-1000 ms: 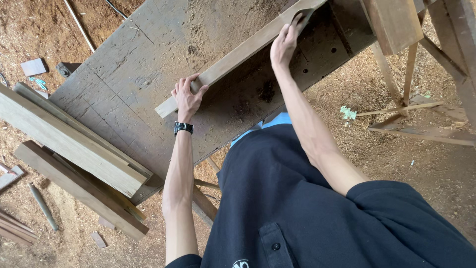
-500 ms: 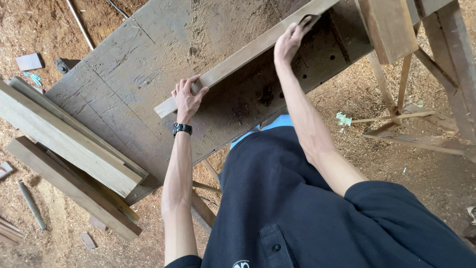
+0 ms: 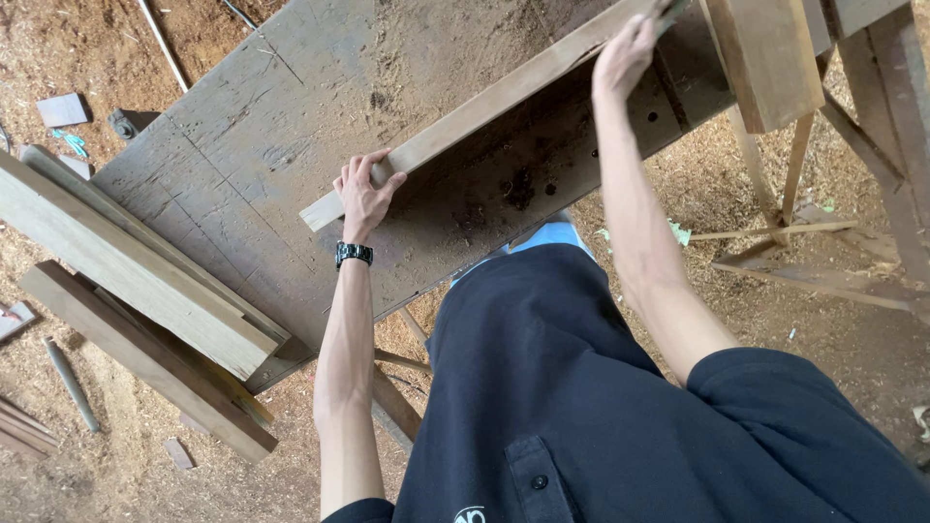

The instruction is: The person sands the surface and edges of a wooden plank using a piece of sandpaper while it is positioned on a workbench.

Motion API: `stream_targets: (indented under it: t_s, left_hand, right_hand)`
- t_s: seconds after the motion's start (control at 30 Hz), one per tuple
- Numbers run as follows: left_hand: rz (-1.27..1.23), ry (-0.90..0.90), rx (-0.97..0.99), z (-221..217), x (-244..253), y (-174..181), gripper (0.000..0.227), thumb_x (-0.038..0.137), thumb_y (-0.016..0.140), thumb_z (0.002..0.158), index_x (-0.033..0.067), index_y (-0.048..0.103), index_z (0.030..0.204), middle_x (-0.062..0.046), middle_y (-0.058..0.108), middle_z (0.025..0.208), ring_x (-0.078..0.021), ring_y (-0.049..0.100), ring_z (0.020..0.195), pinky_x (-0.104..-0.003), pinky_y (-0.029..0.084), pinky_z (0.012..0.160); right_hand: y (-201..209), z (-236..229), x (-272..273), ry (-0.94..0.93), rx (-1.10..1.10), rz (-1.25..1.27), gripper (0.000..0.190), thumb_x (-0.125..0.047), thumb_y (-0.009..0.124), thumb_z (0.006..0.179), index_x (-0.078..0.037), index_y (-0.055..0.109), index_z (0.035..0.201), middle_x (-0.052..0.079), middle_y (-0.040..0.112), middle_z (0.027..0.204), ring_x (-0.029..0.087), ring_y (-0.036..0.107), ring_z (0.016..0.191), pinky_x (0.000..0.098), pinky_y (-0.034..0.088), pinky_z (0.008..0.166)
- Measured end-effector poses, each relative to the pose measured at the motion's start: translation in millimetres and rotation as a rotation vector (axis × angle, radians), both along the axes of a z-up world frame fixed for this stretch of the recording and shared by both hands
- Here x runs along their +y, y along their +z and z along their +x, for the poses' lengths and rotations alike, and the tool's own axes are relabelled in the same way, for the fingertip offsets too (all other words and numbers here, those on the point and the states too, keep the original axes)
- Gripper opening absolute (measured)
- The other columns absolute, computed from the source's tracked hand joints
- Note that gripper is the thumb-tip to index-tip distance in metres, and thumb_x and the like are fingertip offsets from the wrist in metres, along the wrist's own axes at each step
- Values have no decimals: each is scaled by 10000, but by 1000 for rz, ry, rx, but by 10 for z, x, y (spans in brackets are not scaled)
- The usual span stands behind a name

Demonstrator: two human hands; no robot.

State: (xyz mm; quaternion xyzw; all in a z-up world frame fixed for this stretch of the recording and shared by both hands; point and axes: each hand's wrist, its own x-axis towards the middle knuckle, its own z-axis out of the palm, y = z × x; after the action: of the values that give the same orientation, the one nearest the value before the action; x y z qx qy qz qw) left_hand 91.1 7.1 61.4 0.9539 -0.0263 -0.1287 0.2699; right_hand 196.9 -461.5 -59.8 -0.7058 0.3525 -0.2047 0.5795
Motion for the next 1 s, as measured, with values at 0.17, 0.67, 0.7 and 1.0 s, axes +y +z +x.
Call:
stream_targets:
  t_s: [0.17,0.67,0.7,1.0]
  left_hand:
    - [-13,-17,-12,-2,-2,45,583,578,758,901,230,654,1357,-56,608,1264,-250,506,1216,-435,279,1071]
    - [-2,-7,-3,-6,-15,65,562,551,778,887,243,665,1343,-42,607,1229,-241,504,1218,-429,276,1074]
    - [-6,-6,-6,-8,-13,65,560,549,780,885,246,666,1342,-40,607,1228,-241,503,1218,-425,280,1071]
    - [-5,7,12,-9,-17,19,582,589,776,886,255,660,1348,-45,603,1244,-252,488,1215,-442,269,1067]
  right_hand:
    - [-28,-579,877,218,-6,-185,530,-315,240,1232,-157,99,1718,194,-112,1747,423,112,1646,581,239,1335]
    - [-65,44,-682,357,352,-459,502,-247,267,1206,-88,217,1680,246,194,1721,405,168,1622,552,170,1371]
    - [-1,101,-746,391,379,-454,489,-255,278,1202,-87,295,1662,192,318,1734,348,255,1646,519,187,1405]
    - [208,-300,-713,576,282,-599,463,-156,337,1164,0,366,1600,250,222,1706,433,181,1591,505,239,1327]
